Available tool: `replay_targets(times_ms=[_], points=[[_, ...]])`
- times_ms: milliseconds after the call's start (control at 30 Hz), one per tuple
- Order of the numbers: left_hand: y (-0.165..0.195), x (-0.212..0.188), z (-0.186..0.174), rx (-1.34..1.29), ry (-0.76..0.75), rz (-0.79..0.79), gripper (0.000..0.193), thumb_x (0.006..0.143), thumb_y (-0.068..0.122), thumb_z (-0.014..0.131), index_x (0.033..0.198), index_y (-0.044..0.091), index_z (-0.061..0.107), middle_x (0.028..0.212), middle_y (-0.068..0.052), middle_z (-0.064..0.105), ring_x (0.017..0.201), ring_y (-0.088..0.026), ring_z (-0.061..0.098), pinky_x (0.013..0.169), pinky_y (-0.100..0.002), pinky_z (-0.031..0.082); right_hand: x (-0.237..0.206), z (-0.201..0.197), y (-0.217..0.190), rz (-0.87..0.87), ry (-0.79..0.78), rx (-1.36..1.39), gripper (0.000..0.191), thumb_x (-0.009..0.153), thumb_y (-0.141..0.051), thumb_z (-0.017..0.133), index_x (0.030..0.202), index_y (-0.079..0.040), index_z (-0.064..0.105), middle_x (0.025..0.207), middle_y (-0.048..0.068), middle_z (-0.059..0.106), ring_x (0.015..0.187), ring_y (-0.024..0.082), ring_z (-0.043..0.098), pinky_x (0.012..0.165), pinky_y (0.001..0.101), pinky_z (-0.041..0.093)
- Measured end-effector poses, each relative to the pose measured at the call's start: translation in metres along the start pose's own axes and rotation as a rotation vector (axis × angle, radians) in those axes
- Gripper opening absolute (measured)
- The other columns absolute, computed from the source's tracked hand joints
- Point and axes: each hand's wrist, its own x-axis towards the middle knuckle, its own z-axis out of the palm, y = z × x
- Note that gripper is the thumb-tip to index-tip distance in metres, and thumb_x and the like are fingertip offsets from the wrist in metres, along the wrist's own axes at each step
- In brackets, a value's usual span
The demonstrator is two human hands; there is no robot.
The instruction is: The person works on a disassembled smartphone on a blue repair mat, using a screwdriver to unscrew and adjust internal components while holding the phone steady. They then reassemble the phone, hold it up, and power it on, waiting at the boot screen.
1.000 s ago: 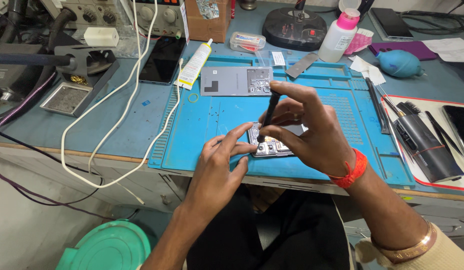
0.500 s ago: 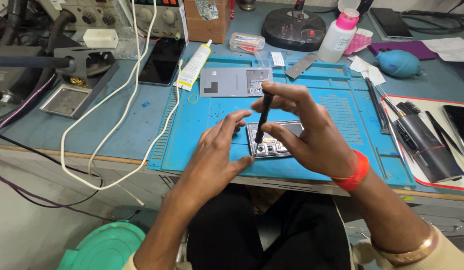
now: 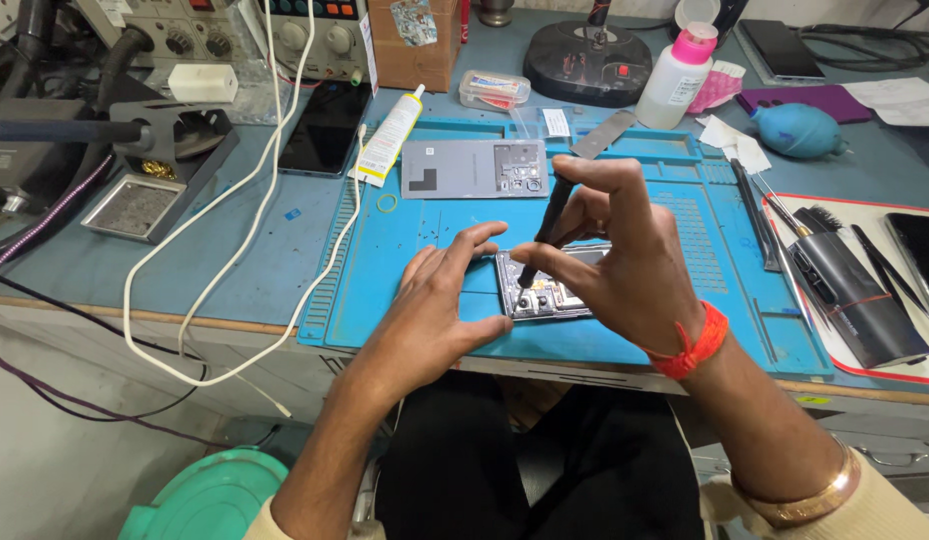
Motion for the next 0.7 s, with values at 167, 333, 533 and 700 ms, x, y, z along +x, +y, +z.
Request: replay_targets(times_ms=[167,333,533,700], points=[[-0.0004,0.0004,0.0006,0.008,0.005,-0.005,0.089,0.073,0.028,0.081,0.151,0.019,0.039,0.14,-0.013,0.063,0.132,-0.037,0.05,0.116,-0.048,0.029,0.0001,-0.005,-0.0005,-0.283,-0.166,0.116,0.057,0.096,0.006,0.068,0.143,-0.005,0.038,0.113,0.015,0.072,0.106,0.023,0.076,0.09,0.0346,0.065],[-0.0007,0.0005,0.0016,0.012,-0.014,-0.009,0.087,0.074,0.029,0.08,0.151,0.019,0.039,0.142,-0.012,0.063,0.136,-0.035,0.05,0.119,-0.051,0.022,-0.0003,-0.0025,-0.0021,-0.154,-0.073,0.023,0.064,0.091,-0.003,0.081,0.141,-0.006,0.041,0.103,0.012,0.07,0.099,0.022,0.076,0.084,0.033,0.065],[-0.0011,-0.0003,0.0011,-0.001,-0.023,-0.009,0.088,0.076,0.029,0.079,0.152,0.019,0.038,0.143,-0.014,0.061,0.142,-0.033,0.047,0.123,-0.056,0.013,-0.002,-0.002,-0.0064,-0.19,-0.121,0.004,0.062,0.093,-0.004,0.078,0.142,-0.005,0.041,0.1,0.01,0.076,0.095,0.02,0.08,0.082,0.0315,0.065],[-0.0003,0.0005,0.0014,-0.003,-0.046,-0.033,0.086,0.075,0.03,0.08,0.149,0.02,0.039,0.144,-0.012,0.061,0.145,-0.03,0.047,0.122,-0.058,0.01,-0.0013,-0.0025,-0.0077,-0.403,-0.148,0.08,0.058,0.092,0.004,0.069,0.139,-0.002,0.036,0.122,0.027,0.066,0.106,0.033,0.072,0.087,0.0379,0.061]])
